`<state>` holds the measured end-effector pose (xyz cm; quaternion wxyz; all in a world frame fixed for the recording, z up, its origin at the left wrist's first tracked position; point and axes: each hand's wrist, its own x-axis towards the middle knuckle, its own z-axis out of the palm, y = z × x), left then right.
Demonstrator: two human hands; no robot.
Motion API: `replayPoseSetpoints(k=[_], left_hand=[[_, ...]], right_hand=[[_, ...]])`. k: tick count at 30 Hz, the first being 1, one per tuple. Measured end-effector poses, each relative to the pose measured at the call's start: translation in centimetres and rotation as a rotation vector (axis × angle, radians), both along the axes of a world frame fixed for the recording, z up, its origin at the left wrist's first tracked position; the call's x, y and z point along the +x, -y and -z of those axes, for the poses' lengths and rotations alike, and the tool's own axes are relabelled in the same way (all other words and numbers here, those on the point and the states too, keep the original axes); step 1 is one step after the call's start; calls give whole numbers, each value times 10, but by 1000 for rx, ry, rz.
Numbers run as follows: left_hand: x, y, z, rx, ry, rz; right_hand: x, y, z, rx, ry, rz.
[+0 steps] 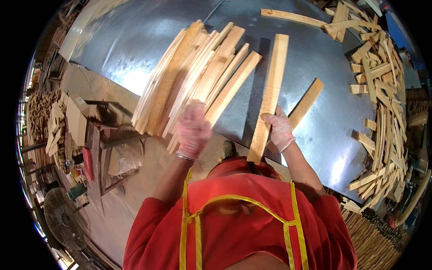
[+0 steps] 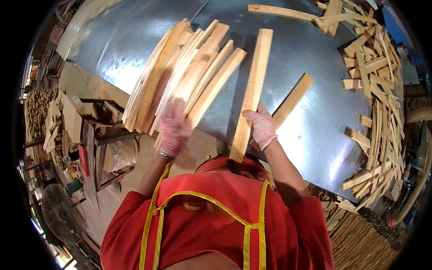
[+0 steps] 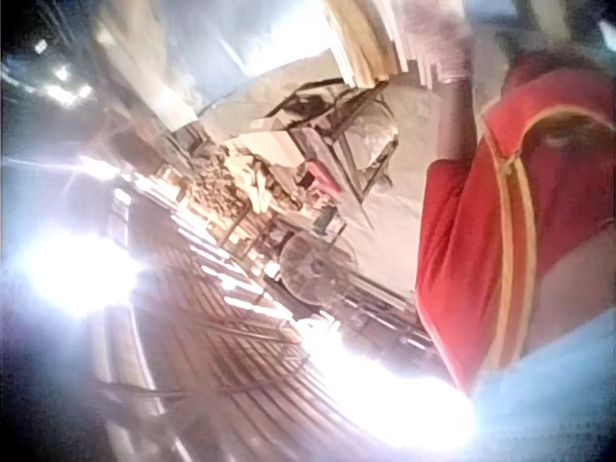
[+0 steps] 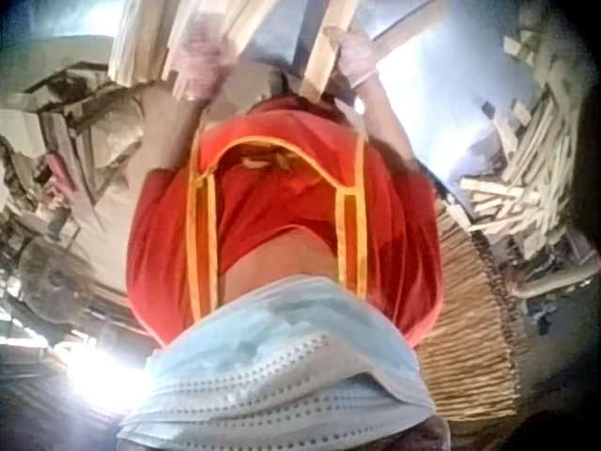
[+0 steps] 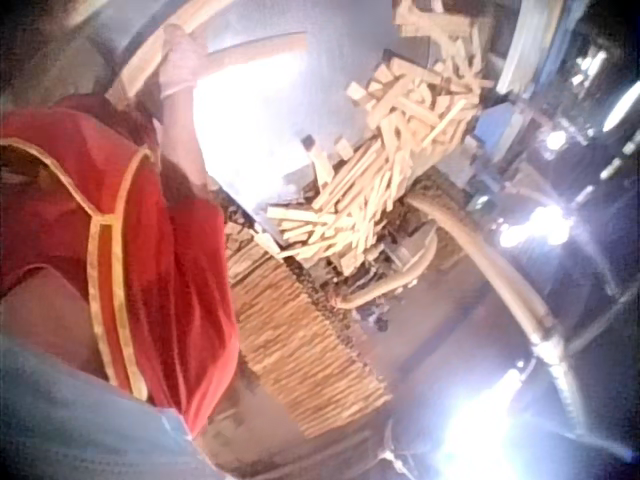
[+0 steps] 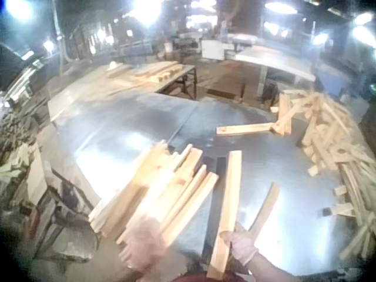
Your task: The person sorts wooden planks on a metal table, picking them up from a disorganized pile and stacking them neatly. The person wears gloves and repeatedly moves pieces from the right side of the table to the left side to form a growing stack.
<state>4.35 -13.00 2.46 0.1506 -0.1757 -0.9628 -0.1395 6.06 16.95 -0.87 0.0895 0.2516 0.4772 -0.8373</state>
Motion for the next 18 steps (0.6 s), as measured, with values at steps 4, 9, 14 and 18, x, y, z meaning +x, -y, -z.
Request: replayPoseSetpoints(k=[4,9,14,18], left_hand=[[1,-13,-1,-499,555,262],[11,40,24,-368,58,156],[0,52,9,-155,126,6],[-9,82,17,-94,209,-95]], right_hand=[[-13,46,3,-67,6,64],[-5,90,6,428,68,-29],[-43,142,-10,790,62,-538],[-75,112,-27,990,-89,-746]])
